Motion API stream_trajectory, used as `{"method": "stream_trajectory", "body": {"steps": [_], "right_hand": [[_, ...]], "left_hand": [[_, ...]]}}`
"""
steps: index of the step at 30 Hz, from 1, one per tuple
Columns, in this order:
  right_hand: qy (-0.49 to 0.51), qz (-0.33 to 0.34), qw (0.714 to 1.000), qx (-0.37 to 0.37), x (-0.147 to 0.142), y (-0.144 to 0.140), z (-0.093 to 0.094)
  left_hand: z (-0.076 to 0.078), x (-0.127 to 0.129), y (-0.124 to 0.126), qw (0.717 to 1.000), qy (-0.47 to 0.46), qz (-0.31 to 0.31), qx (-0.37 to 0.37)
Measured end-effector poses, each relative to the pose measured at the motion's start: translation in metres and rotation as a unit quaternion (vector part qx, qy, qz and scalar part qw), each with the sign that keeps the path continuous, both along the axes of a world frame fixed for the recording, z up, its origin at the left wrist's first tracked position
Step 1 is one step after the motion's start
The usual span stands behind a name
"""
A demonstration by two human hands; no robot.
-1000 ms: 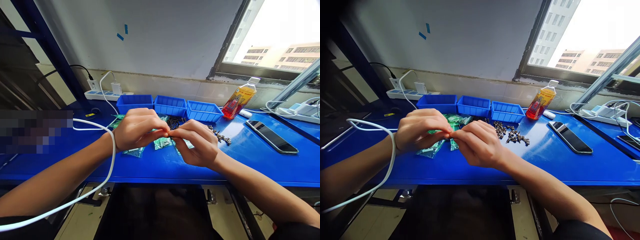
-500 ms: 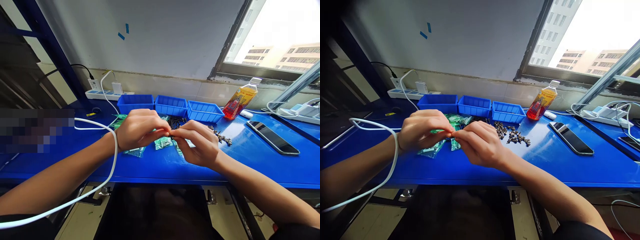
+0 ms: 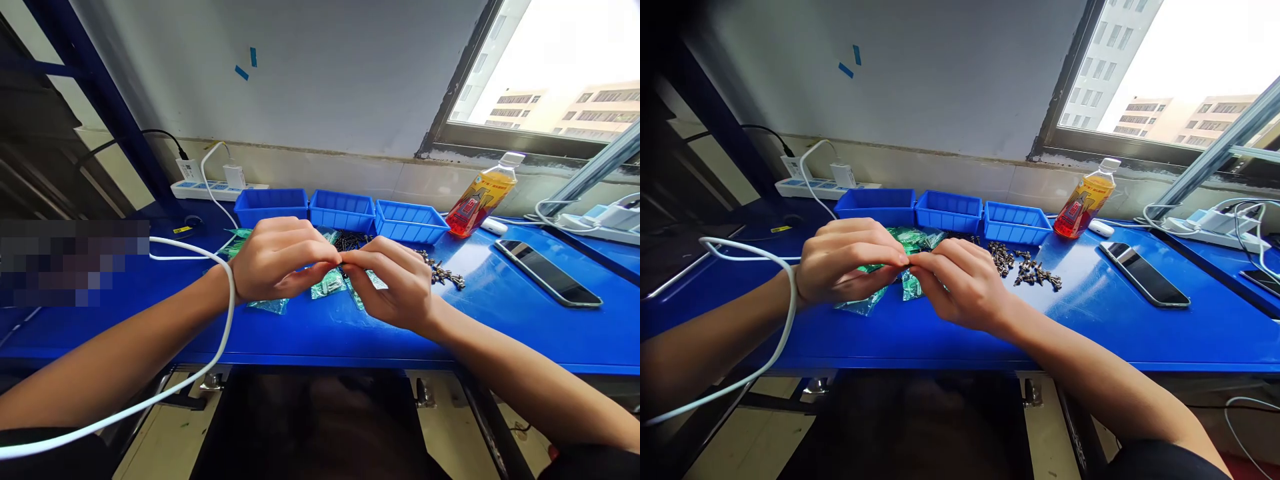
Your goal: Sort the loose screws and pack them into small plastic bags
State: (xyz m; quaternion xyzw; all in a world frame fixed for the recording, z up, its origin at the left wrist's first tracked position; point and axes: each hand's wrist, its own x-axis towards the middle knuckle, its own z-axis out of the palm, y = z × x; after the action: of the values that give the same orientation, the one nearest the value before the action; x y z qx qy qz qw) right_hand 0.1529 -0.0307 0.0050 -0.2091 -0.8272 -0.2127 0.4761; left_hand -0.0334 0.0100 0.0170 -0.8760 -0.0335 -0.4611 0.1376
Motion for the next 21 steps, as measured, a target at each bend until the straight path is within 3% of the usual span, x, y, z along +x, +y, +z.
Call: {"method": "stream_trajectory", "body": {"steps": [21], "right_hand": [[0.020,-0.022,1.000,-0.002,0.0015,-0.0015,0.0004]], "left_hand": [[0.0039,0.0019,-0.0021,0.999,-0.051,0.007,0.017]]}}
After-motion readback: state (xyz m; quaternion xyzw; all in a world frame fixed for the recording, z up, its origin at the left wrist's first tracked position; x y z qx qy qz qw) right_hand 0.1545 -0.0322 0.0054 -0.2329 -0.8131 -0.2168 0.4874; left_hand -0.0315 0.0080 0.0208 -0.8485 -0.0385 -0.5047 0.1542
